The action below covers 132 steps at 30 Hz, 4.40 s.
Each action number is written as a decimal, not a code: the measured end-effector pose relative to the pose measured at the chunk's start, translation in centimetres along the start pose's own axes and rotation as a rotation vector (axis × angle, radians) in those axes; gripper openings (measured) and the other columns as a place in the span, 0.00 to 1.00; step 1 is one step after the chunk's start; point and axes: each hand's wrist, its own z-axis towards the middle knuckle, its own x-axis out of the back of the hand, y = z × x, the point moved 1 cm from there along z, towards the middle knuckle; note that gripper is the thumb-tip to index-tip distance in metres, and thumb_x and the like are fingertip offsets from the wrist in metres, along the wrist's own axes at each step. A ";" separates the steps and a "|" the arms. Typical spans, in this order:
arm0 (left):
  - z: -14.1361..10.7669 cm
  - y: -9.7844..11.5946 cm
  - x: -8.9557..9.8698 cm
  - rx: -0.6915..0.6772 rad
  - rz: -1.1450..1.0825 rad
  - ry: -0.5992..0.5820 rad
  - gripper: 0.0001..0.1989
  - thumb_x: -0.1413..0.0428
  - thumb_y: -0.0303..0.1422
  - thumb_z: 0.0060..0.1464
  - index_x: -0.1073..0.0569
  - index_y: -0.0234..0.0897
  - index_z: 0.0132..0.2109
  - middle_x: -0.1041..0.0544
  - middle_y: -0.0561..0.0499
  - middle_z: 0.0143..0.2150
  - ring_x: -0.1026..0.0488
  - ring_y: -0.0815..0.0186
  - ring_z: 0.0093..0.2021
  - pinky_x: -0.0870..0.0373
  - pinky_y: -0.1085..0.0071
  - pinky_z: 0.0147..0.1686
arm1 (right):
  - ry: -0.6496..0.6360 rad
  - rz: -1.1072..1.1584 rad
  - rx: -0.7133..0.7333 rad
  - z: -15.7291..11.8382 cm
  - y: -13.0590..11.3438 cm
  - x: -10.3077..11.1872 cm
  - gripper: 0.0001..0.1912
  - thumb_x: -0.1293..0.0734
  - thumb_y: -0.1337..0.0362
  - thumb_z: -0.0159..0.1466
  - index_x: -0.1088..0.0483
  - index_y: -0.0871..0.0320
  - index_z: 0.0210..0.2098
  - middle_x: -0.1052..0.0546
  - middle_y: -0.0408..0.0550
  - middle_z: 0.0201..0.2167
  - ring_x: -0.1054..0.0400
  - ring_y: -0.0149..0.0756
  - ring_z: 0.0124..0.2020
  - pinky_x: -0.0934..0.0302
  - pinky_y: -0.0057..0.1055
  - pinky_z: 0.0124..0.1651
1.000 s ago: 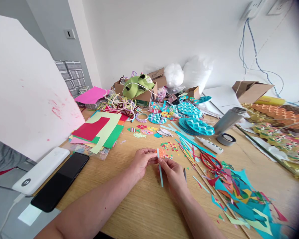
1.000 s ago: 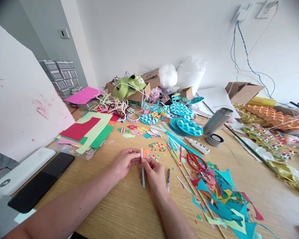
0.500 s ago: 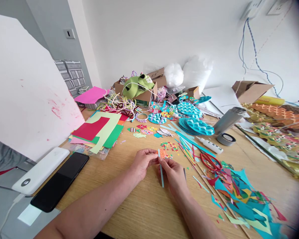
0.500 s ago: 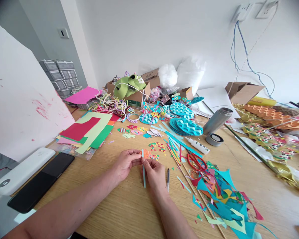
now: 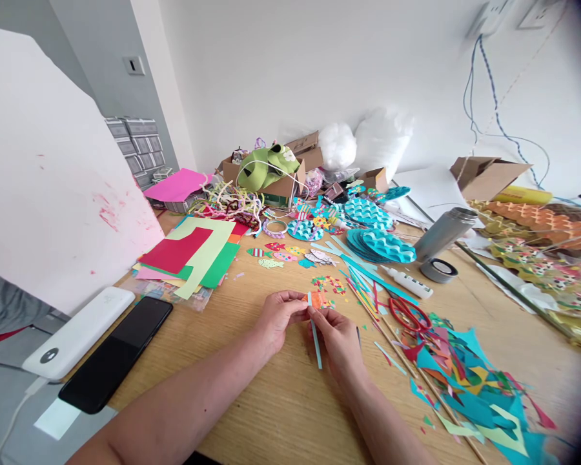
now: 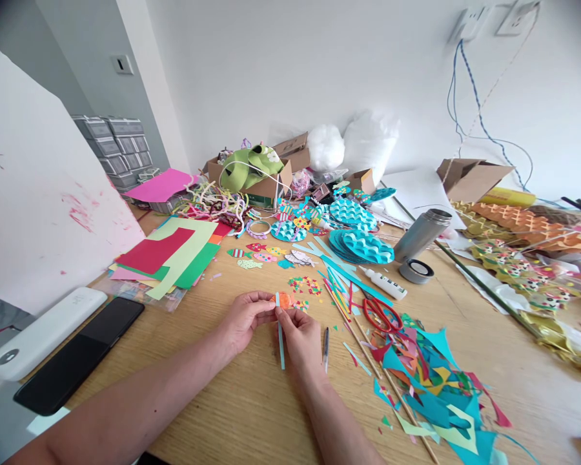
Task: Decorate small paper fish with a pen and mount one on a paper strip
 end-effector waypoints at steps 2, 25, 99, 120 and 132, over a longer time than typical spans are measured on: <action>0.0 0.0 0.0 -0.001 0.001 -0.002 0.14 0.32 0.30 0.30 0.22 0.31 0.29 0.20 0.44 0.32 0.25 0.62 0.33 0.29 0.65 0.40 | 0.007 -0.007 0.000 -0.1 -0.1 0.0 0.23 0.25 0.44 0.47 0.30 0.59 0.19 0.32 0.41 0.13 0.45 0.28 0.15 0.55 0.28 0.19; -0.1 0.4 -0.1 0.046 -0.045 0.002 0.14 0.32 0.30 0.29 0.22 0.32 0.29 0.20 0.46 0.30 0.25 0.64 0.32 0.30 0.68 0.39 | -0.039 0.059 0.024 -0.2 -0.5 0.1 0.21 0.26 0.47 0.50 0.27 0.59 0.21 0.31 0.42 0.17 0.42 0.30 0.19 0.50 0.28 0.23; 0.0 1.6 0.0 -0.011 0.318 -0.066 0.06 0.40 0.32 0.36 0.28 0.34 0.22 0.30 0.54 0.20 0.35 0.73 0.21 0.38 0.75 0.26 | -0.119 0.074 0.015 -0.2 -1.3 0.1 0.19 0.21 0.51 0.43 0.28 0.58 0.19 0.26 0.43 0.17 0.39 0.31 0.20 0.48 0.28 0.26; 0.3 1.6 0.4 0.027 0.332 -0.081 0.09 0.38 0.35 0.36 0.28 0.33 0.23 0.30 0.54 0.20 0.35 0.72 0.21 0.38 0.74 0.26 | -0.093 0.032 0.036 0.0 -1.3 0.4 0.17 0.22 0.52 0.44 0.28 0.57 0.19 0.28 0.43 0.17 0.42 0.30 0.20 0.52 0.28 0.25; 0.2 1.9 0.3 0.039 0.296 -0.100 0.12 0.36 0.36 0.35 0.27 0.33 0.26 0.27 0.52 0.23 0.30 0.70 0.23 0.34 0.73 0.26 | -0.066 0.033 0.011 0.2 -1.4 0.6 0.16 0.23 0.54 0.45 0.28 0.58 0.20 0.28 0.43 0.16 0.40 0.30 0.17 0.47 0.28 0.23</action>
